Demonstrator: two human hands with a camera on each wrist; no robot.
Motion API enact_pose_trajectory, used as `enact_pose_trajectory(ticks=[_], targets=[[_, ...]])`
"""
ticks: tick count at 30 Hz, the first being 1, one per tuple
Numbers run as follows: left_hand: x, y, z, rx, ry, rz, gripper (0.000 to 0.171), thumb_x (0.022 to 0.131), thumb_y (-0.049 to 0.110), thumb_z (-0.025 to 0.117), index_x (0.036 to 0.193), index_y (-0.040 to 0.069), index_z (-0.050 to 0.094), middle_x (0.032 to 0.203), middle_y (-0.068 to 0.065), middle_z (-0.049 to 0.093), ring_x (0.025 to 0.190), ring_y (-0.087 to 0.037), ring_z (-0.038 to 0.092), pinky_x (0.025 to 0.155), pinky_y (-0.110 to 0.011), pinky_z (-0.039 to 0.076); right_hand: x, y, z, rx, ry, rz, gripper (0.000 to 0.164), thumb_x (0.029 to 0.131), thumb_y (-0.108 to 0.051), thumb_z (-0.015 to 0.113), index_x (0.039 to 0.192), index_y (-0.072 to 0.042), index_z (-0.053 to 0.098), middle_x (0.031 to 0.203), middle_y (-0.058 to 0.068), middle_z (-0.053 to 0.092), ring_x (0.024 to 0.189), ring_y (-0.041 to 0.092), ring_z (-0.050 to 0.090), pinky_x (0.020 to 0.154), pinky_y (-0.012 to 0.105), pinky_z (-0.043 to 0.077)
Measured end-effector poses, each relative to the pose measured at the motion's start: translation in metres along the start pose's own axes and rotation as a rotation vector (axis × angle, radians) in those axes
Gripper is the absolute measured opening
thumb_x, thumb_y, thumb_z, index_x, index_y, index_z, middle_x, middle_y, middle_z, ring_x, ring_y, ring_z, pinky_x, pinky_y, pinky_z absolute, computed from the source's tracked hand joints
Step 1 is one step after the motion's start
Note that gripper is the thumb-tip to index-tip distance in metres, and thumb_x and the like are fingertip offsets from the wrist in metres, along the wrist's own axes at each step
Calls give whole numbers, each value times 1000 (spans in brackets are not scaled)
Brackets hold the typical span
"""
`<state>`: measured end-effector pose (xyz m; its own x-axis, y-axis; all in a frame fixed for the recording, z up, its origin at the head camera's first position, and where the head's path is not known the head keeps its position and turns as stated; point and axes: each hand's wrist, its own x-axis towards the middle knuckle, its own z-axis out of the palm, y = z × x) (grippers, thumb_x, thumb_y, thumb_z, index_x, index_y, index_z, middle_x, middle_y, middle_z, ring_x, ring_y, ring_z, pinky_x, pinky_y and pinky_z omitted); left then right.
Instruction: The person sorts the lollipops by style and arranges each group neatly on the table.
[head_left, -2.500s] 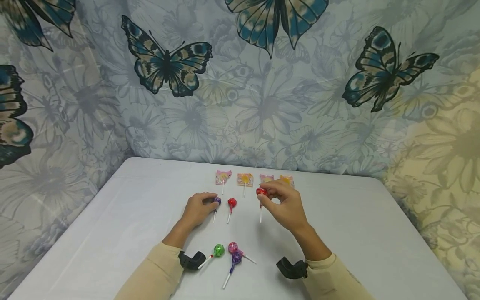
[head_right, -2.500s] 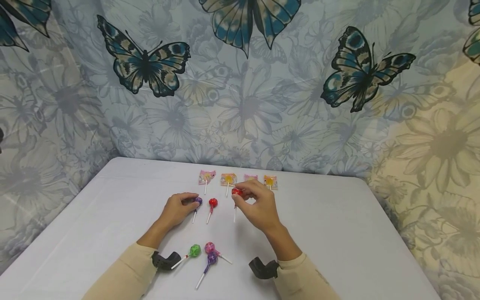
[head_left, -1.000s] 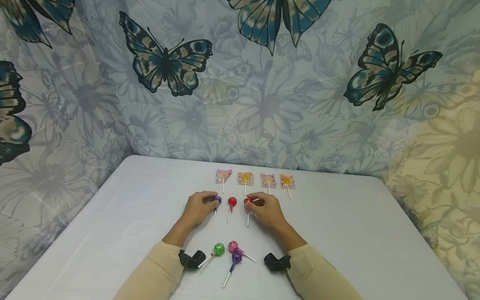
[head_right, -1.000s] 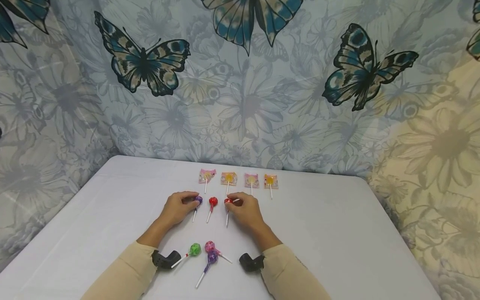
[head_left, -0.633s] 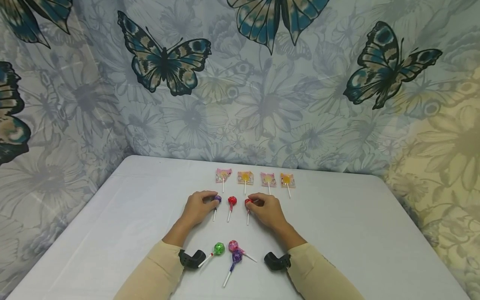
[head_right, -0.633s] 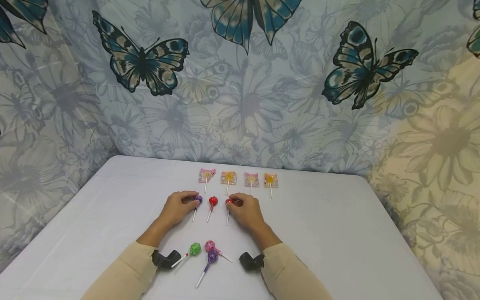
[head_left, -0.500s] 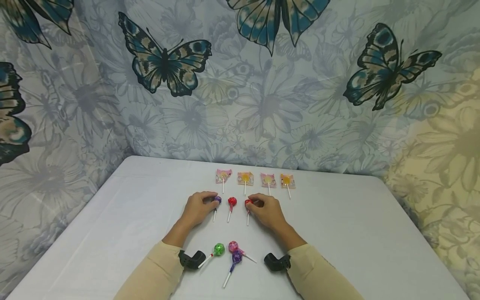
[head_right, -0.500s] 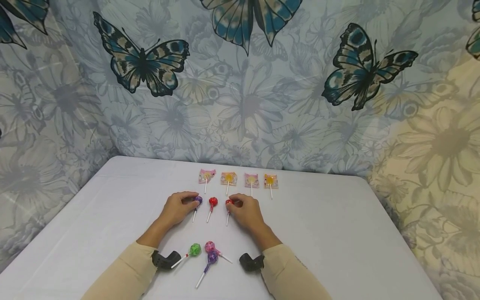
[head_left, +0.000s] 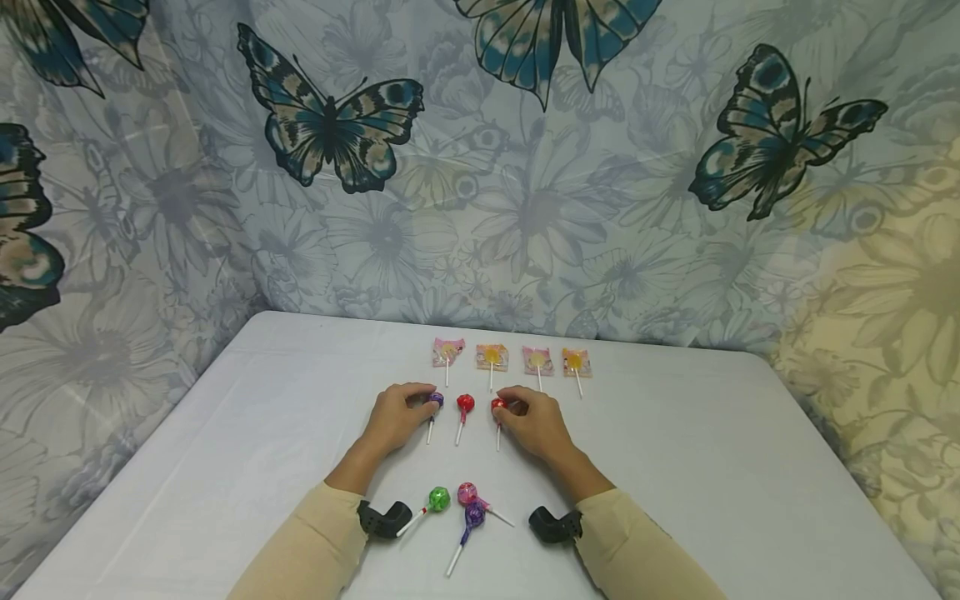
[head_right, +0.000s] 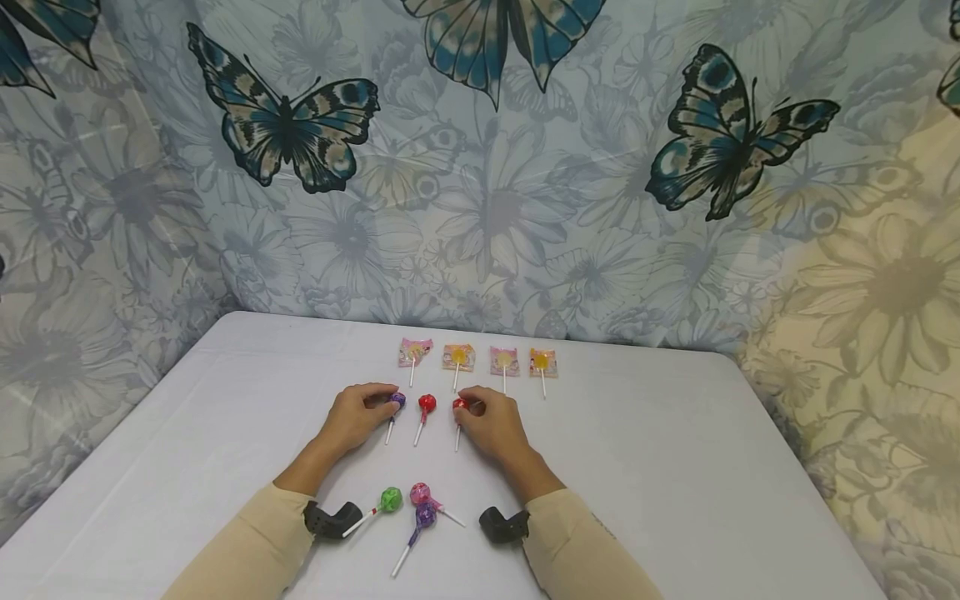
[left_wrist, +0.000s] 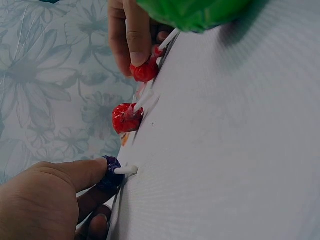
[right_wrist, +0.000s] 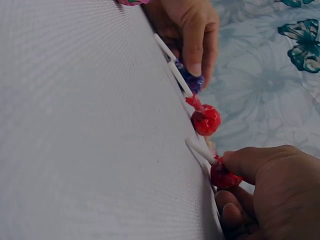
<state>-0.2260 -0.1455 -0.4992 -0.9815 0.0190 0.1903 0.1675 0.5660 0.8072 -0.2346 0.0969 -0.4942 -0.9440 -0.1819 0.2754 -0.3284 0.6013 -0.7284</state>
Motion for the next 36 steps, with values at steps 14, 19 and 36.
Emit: enact_pose_trajectory(ticks=[14, 19, 36], targets=[[1, 0, -1, 9, 4, -19, 28, 86, 16, 74, 114, 9, 72, 118, -10, 65, 118, -30, 55, 98, -46, 42, 0, -2, 0, -6, -14, 15, 25, 82, -13, 77, 106, -9, 73, 77, -4, 62, 68, 12, 53, 60, 30, 45], [1, 0, 0, 4, 3, -20, 28, 86, 15, 74, 114, 9, 72, 118, -10, 65, 117, -30, 55, 97, -46, 43, 0, -3, -1, -3, -17, 6, 26, 82, -10, 75, 108, -8, 72, 79, -3, 63, 69, 13, 53, 60, 31, 45], [0, 1, -1, 8, 4, -8, 28, 86, 14, 74, 113, 8, 72, 117, -11, 65, 115, -31, 56, 96, -45, 44, -2, 1, -3, -10, -31, -51, 34, 76, 1, 69, 109, -7, 72, 86, -1, 63, 67, 12, 52, 60, 31, 46]])
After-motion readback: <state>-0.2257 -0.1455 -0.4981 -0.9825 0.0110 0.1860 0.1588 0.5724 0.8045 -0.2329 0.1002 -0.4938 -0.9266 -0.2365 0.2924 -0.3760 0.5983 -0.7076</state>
